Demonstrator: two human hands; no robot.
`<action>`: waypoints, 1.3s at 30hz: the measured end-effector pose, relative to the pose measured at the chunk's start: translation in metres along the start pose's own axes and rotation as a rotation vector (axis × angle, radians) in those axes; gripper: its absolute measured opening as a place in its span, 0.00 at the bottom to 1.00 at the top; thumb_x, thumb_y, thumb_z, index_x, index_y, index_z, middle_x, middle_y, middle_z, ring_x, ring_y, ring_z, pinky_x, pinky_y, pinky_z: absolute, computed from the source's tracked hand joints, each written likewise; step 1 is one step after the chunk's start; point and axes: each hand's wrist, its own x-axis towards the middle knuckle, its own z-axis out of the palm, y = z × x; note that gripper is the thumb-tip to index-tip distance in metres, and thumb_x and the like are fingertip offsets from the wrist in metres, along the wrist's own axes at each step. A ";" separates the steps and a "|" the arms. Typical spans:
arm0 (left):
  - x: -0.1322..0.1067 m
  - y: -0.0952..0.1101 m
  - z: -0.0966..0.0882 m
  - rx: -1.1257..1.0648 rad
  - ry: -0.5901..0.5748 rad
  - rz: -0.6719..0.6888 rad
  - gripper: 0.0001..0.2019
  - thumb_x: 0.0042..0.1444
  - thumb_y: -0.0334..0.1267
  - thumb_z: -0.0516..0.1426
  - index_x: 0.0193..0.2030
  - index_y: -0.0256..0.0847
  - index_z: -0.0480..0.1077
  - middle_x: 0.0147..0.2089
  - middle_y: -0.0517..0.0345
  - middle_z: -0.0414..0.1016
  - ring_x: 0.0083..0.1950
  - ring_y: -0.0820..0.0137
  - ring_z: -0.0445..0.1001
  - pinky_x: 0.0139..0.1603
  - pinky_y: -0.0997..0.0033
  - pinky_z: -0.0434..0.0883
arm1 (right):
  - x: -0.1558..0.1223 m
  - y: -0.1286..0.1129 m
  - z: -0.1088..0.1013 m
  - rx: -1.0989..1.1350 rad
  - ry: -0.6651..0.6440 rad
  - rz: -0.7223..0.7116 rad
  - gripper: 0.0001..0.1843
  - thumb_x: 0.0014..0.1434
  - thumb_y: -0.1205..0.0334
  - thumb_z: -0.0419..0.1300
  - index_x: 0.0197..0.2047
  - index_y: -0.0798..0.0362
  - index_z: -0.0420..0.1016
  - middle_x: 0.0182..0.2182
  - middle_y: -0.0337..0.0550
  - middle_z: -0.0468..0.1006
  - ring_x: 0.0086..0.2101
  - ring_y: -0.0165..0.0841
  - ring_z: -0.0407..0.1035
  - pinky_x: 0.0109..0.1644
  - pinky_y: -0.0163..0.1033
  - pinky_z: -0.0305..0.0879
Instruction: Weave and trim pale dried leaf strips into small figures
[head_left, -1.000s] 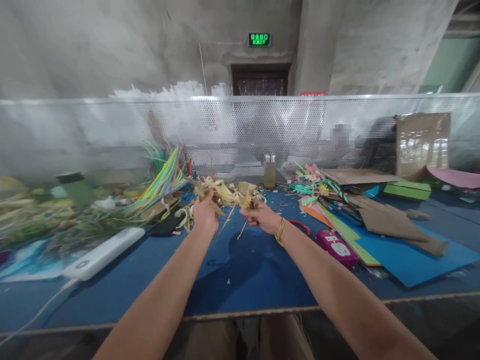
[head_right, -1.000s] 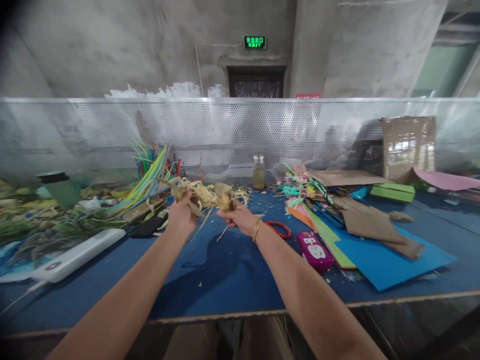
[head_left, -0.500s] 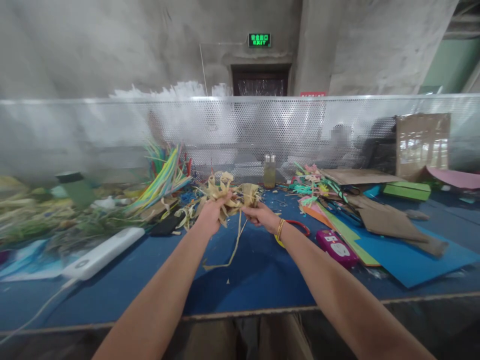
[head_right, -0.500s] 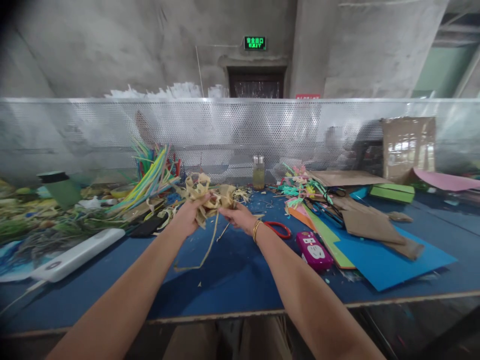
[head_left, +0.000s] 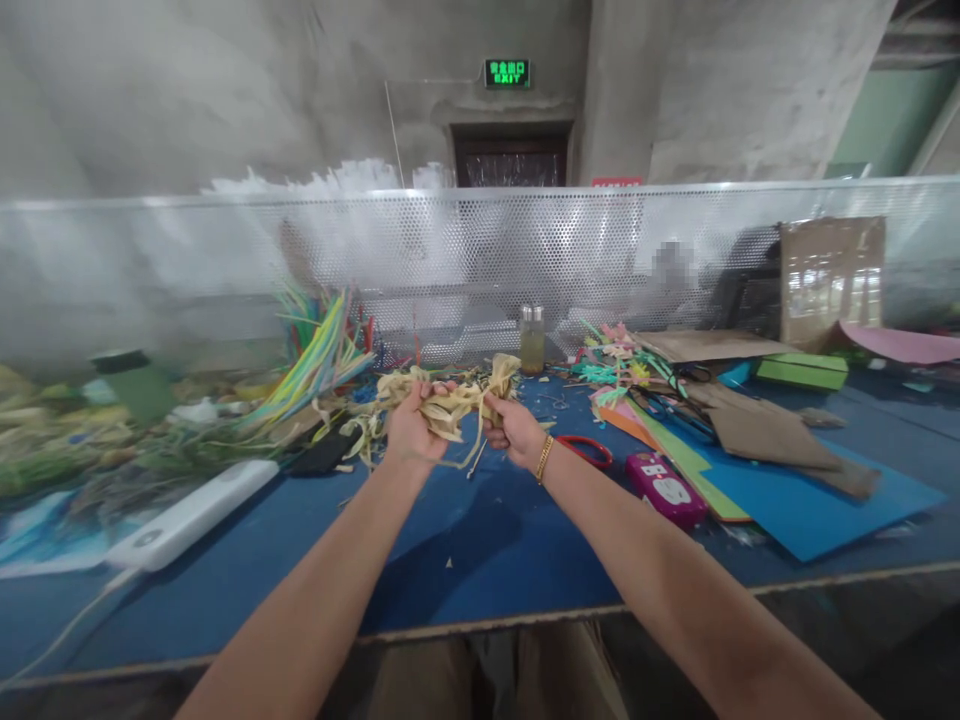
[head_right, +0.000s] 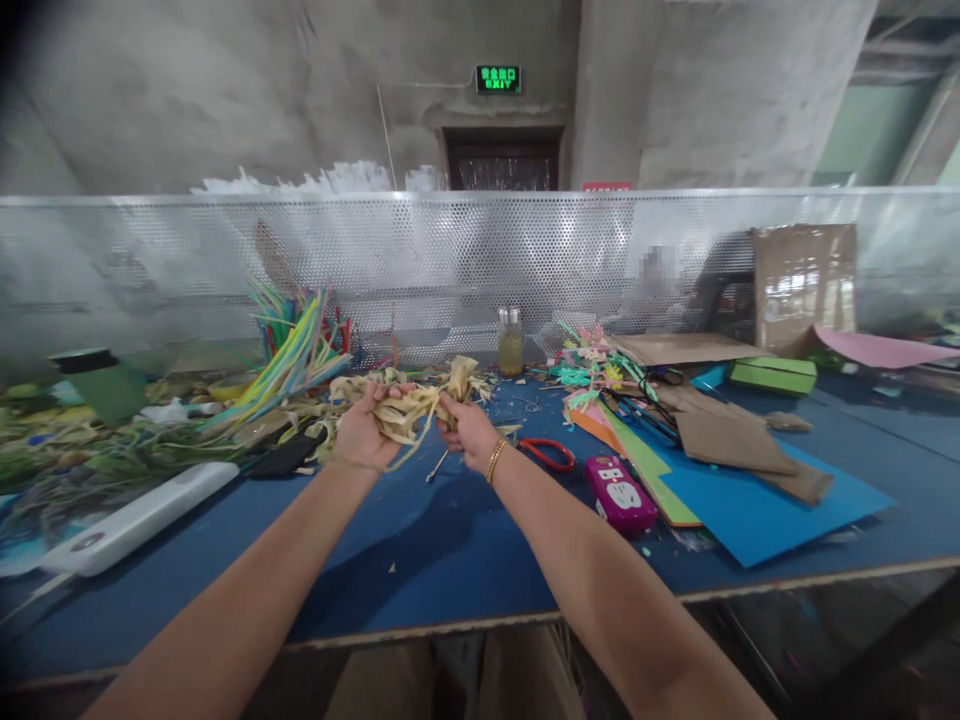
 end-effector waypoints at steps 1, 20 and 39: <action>-0.001 0.003 0.002 -0.058 0.008 -0.054 0.16 0.59 0.39 0.51 0.20 0.39 0.58 0.20 0.61 0.64 0.31 0.72 0.72 0.37 0.70 0.71 | -0.001 0.000 0.002 0.029 -0.044 0.021 0.17 0.58 0.48 0.51 0.28 0.52 0.58 0.14 0.28 0.55 0.13 0.20 0.40 0.16 0.28 0.32; -0.003 0.023 0.007 -0.033 0.001 0.046 0.13 0.59 0.42 0.52 0.25 0.40 0.61 0.23 0.61 0.62 0.29 0.73 0.69 0.35 0.72 0.70 | -0.004 0.004 0.001 -0.394 -0.001 -0.228 0.19 0.54 0.45 0.56 0.29 0.53 0.63 0.19 0.35 0.66 0.17 0.24 0.56 0.21 0.32 0.54; 0.003 0.009 0.015 0.014 0.406 0.137 0.16 0.61 0.26 0.44 0.22 0.40 0.54 0.16 0.67 0.53 0.16 0.79 0.57 0.24 0.79 0.64 | -0.010 -0.011 0.025 -1.832 0.367 -0.434 0.18 0.62 0.67 0.44 0.55 0.48 0.59 0.39 0.52 0.73 0.35 0.35 0.70 0.37 0.38 0.64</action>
